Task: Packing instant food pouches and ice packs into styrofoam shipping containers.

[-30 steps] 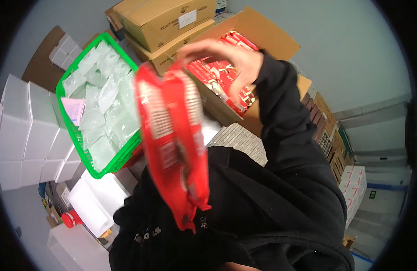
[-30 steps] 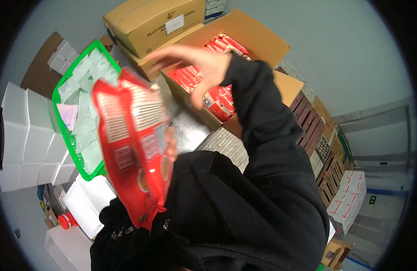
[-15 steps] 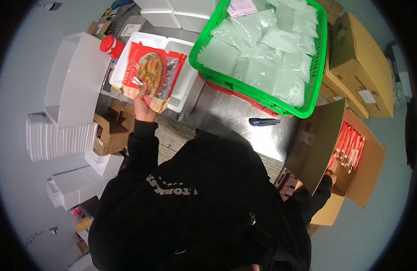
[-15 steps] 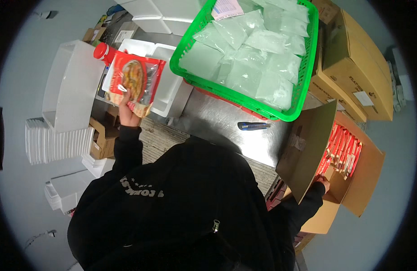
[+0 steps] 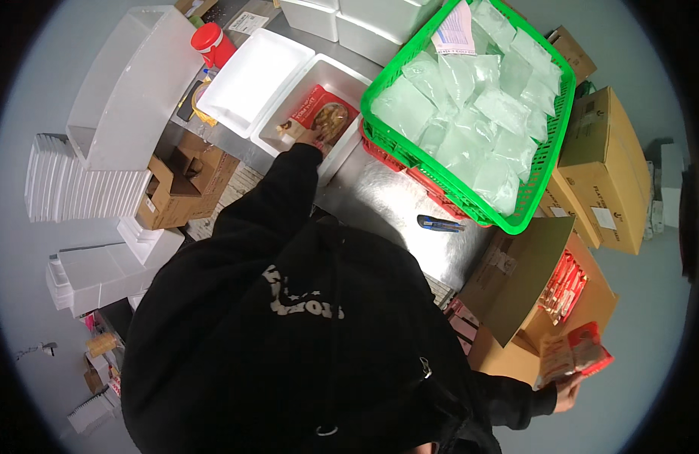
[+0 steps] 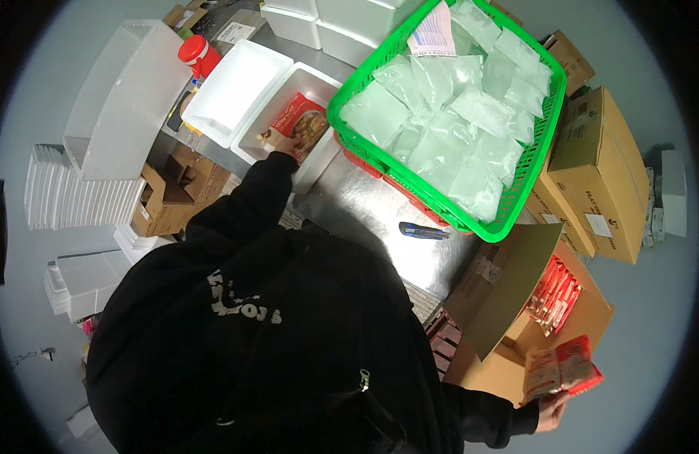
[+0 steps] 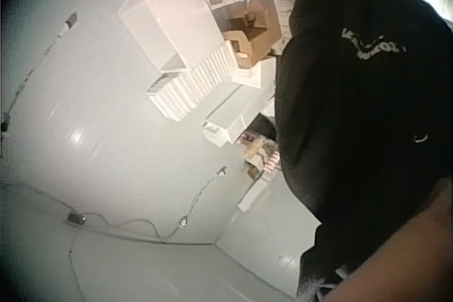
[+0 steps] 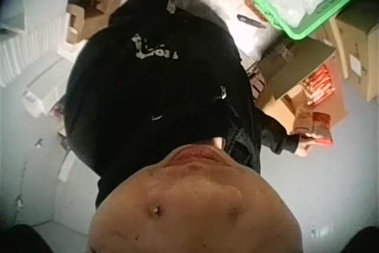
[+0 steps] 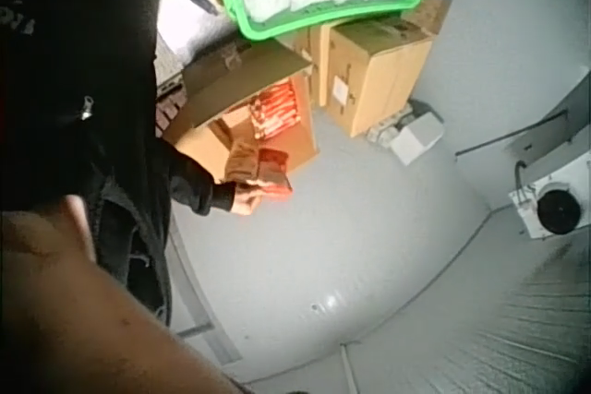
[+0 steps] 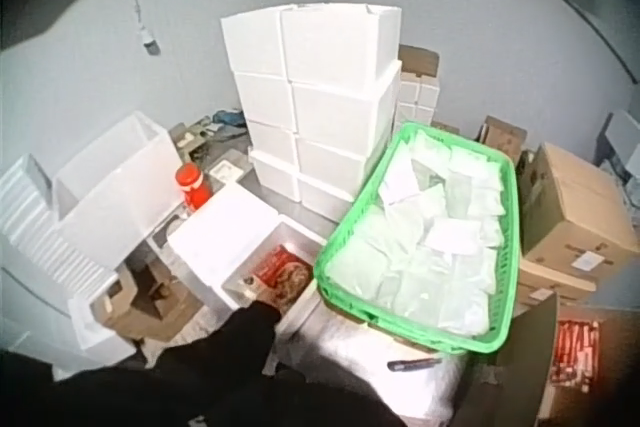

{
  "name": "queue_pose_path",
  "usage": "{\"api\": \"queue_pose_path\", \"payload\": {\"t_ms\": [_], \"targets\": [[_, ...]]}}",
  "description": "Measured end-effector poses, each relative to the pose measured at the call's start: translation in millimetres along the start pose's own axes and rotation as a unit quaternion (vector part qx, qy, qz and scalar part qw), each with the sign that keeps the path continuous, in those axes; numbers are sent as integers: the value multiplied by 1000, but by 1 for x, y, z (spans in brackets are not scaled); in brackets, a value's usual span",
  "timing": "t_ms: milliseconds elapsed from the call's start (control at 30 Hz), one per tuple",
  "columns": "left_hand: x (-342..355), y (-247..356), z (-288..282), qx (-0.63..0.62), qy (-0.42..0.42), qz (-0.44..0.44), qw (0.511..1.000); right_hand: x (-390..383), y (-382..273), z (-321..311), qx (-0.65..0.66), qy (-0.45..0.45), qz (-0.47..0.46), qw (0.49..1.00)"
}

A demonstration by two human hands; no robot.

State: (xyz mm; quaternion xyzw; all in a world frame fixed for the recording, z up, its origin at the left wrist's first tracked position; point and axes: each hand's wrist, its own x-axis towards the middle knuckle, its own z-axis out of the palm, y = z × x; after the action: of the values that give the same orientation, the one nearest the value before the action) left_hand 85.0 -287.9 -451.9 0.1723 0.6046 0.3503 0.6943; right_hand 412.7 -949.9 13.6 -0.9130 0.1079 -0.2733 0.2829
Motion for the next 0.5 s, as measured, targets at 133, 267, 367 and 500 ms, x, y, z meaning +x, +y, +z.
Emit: {"api": "queue_pose_path", "payload": {"t_ms": [133, 267, 367, 500], "targets": [[-95, 44, 56, 444, 233, 61, 863, -41, -57, -16, 212, 58, -47, 974], [-309, 118, 68, 123, -131, 531, 828, -72, -98, 12, 119, -116, -407, 898], [-390, 136, 97, 120, -316, 727, 598, -178, -157, 72, 311, -112, -420, 845], [-380, 162, 64, 269, -211, 806, 483, -290, -300, 70, 549, -446, -238, 665]]}}
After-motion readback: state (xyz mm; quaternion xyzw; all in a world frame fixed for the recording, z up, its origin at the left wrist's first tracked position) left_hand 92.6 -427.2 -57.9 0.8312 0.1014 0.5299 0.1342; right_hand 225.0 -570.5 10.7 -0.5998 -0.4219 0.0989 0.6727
